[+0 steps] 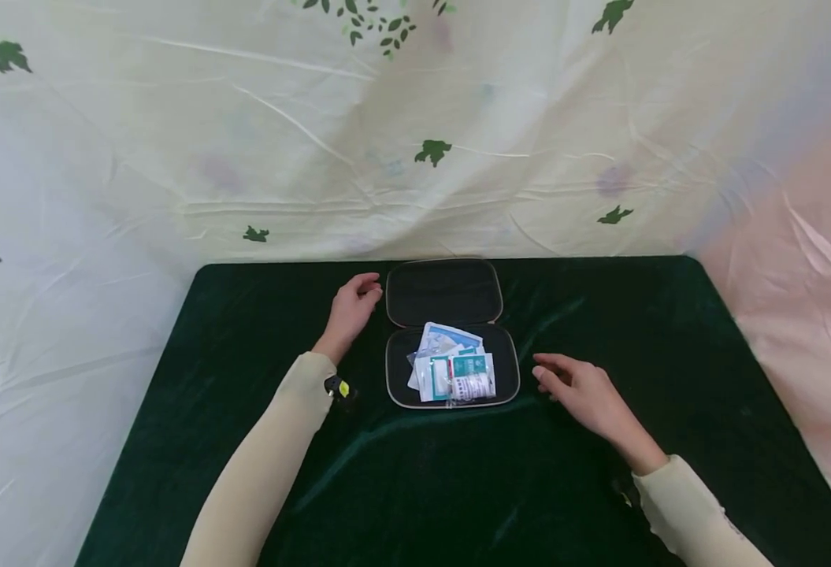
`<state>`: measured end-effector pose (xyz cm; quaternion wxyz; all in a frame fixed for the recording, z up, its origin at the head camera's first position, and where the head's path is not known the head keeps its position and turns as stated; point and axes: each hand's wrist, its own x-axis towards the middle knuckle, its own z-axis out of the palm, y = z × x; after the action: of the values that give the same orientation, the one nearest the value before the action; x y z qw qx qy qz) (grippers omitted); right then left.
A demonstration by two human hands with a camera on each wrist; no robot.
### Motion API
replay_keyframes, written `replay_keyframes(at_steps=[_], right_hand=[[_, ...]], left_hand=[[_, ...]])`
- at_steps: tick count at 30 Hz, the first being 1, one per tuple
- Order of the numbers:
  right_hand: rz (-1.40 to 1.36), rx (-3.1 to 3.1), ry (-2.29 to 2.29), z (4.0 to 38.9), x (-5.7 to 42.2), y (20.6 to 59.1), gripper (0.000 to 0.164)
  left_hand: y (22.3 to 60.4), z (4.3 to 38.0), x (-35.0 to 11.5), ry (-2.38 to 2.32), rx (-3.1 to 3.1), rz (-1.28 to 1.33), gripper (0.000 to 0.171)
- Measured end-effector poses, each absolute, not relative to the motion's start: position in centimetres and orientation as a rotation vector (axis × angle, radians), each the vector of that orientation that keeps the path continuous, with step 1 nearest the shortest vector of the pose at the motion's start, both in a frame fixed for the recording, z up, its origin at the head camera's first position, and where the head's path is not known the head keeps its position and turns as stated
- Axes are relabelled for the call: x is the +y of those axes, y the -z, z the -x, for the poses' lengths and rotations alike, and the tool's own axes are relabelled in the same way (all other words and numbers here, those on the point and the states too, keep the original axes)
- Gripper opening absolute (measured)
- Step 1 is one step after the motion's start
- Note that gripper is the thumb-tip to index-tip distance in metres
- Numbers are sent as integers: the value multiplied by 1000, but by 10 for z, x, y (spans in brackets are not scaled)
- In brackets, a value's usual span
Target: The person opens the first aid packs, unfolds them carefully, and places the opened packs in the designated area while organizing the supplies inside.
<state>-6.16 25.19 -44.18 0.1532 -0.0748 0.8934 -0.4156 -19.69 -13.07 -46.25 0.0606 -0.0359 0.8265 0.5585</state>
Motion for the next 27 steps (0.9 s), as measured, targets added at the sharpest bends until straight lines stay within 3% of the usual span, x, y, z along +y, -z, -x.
replay_keyframes(at_steps=[12,27], right_hand=[[148,2290,1439,55,244,454,43],[51,2172,1507,63,235,461,41]], left_hand=[[472,232,-117,-1660,2442,230,38],[476,240,-112,-1584,2597,244,32]])
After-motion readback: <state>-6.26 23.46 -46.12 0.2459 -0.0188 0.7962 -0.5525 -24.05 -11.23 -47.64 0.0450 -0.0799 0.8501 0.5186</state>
